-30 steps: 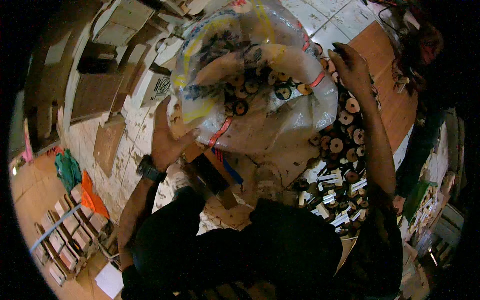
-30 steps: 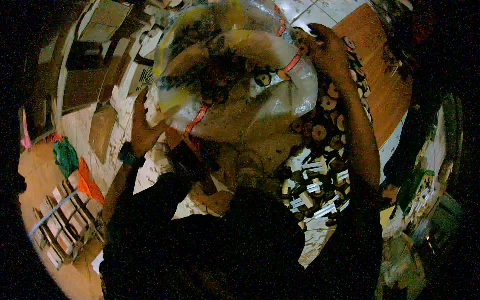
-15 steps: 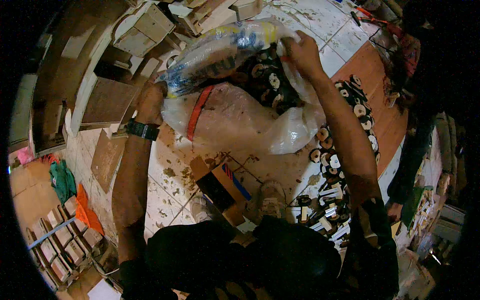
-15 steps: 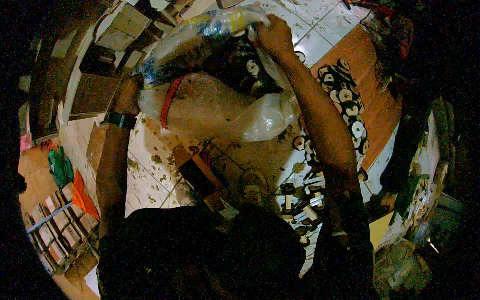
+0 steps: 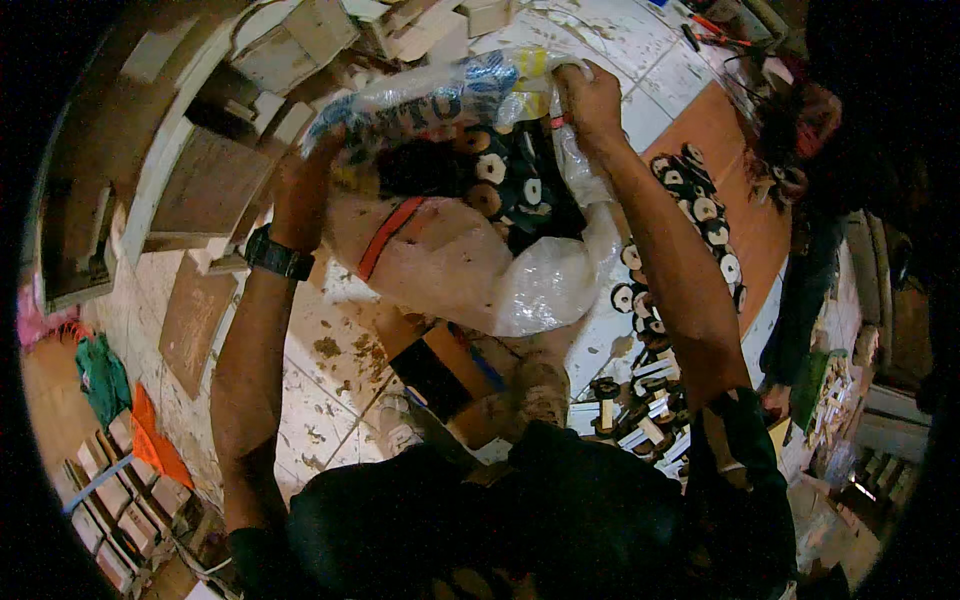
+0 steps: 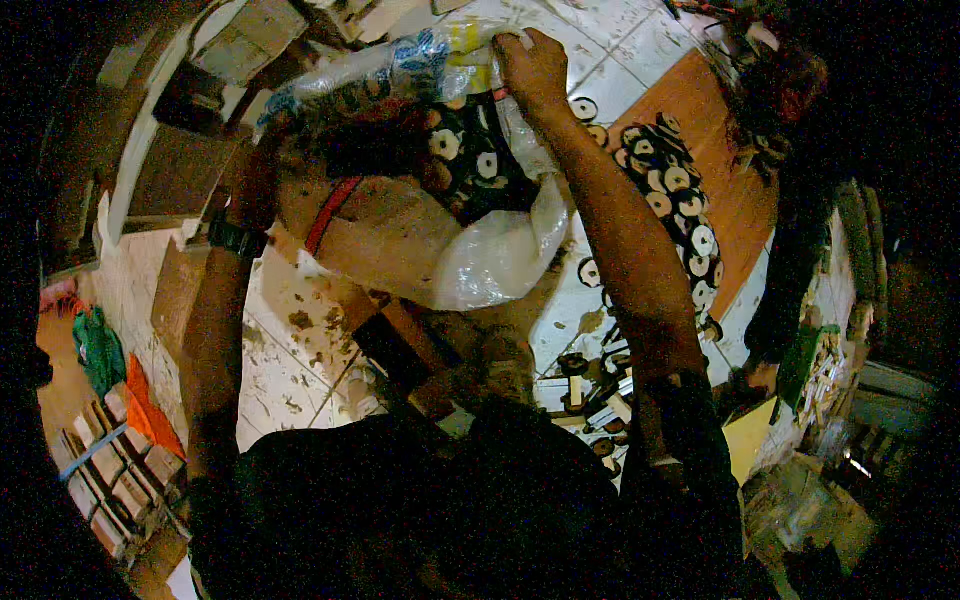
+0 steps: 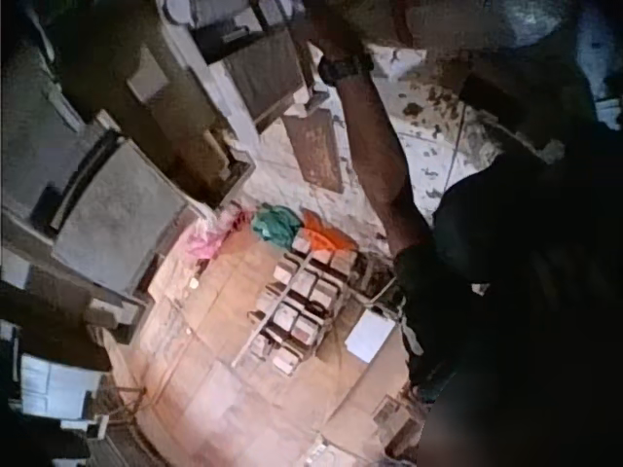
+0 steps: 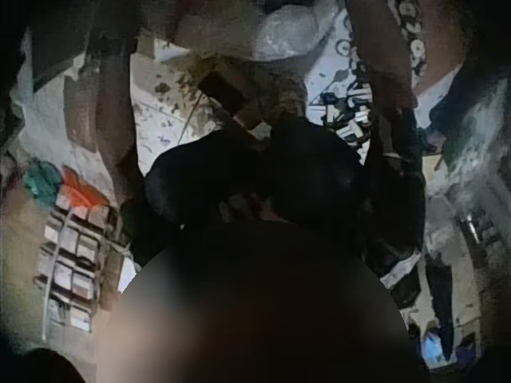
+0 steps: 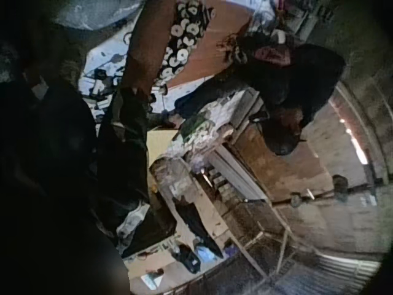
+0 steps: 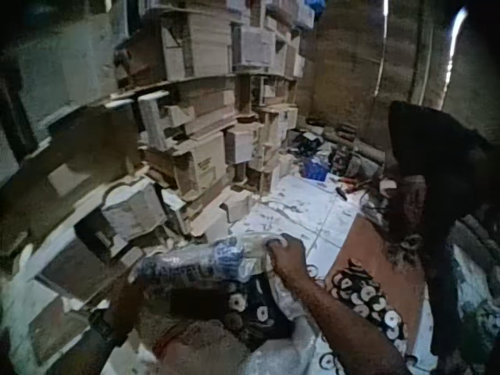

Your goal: The person sits on the floor and repeatedly picks up small wooden discs from a plastic bag, inspects them, and places them into a growing pile on the floor. The person handles the discs one at a time, turning them over and occasionally wiping them before adding them to the pile.

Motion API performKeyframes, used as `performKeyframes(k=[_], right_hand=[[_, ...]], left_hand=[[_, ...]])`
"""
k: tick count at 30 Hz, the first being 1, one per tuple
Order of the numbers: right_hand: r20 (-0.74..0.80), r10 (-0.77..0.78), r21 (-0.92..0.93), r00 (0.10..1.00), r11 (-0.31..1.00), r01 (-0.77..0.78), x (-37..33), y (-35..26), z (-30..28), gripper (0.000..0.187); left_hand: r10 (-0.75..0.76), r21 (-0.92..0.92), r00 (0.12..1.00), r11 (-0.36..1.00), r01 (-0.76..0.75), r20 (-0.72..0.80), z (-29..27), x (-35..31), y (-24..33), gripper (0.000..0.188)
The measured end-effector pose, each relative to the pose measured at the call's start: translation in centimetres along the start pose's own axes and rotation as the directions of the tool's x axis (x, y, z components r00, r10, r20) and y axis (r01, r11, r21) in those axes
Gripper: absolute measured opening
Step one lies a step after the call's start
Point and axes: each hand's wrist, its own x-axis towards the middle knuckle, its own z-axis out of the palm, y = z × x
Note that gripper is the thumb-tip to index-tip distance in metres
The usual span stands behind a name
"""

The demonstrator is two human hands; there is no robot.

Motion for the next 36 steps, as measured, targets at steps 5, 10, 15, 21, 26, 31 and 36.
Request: performKeyframes(k=[5, 10, 15, 21, 26, 31, 36], right_hand=[[0.246, 0.323, 0.46, 0.914, 0.791, -0.404, -1.7, -4.5, 1.5, 0.031], [0.259, 0.303, 0.693, 0.917, 0.603, -0.395, -4.3, -9.1, -0.3, 0.035], [0.221, 0.406, 0.623, 0.887, 0.641, -0.449, -9.4, -10.2, -5.3, 0.036], [0.554, 0.574, 0.468, 0.603, 0.385, -0.796, -16.2, -9.8, 3.7, 0.032], [0.853, 0.156, 0.194, 0.498, 0.791, -0.58, -16.1, -13.1, 6.1, 0.037], [0.832, -0.394, 0.187, 0.391, 0.862, 0.47, -17.5, -19.0, 11.1, 0.056], [0.876, -0.395, 0.286, 0.277, 0.887, 0.362, -20.7, -22.5, 17.3, 0.035]], left_hand=[[-0.265, -0.61, 0.959, 0.745, 0.27, 0.102, -5.0, -2.9, 10.0, 0.04], [0.008, -0.169, 0.978, 0.985, 0.028, 0.21, -2.0, -10.7, 12.6, 0.035], [0.041, -0.052, 0.898, 0.998, -0.02, 0.438, -0.7, -16.3, 12.4, 0.03], [-0.459, -0.655, 0.868, 0.718, 0.236, -0.192, -4.0, -21.5, 13.1, 0.037], [-0.131, -0.871, 0.928, 0.411, -0.268, -0.348, -9.7, -26.1, 12.0, 0.05], [-0.113, -0.213, 0.526, 0.968, -0.134, -0.843, -15.2, -29.6, 13.4, 0.049], [0.243, 0.343, 0.465, 0.928, 0.143, -0.852, -24.7, -31.5, 12.5, 0.054]])
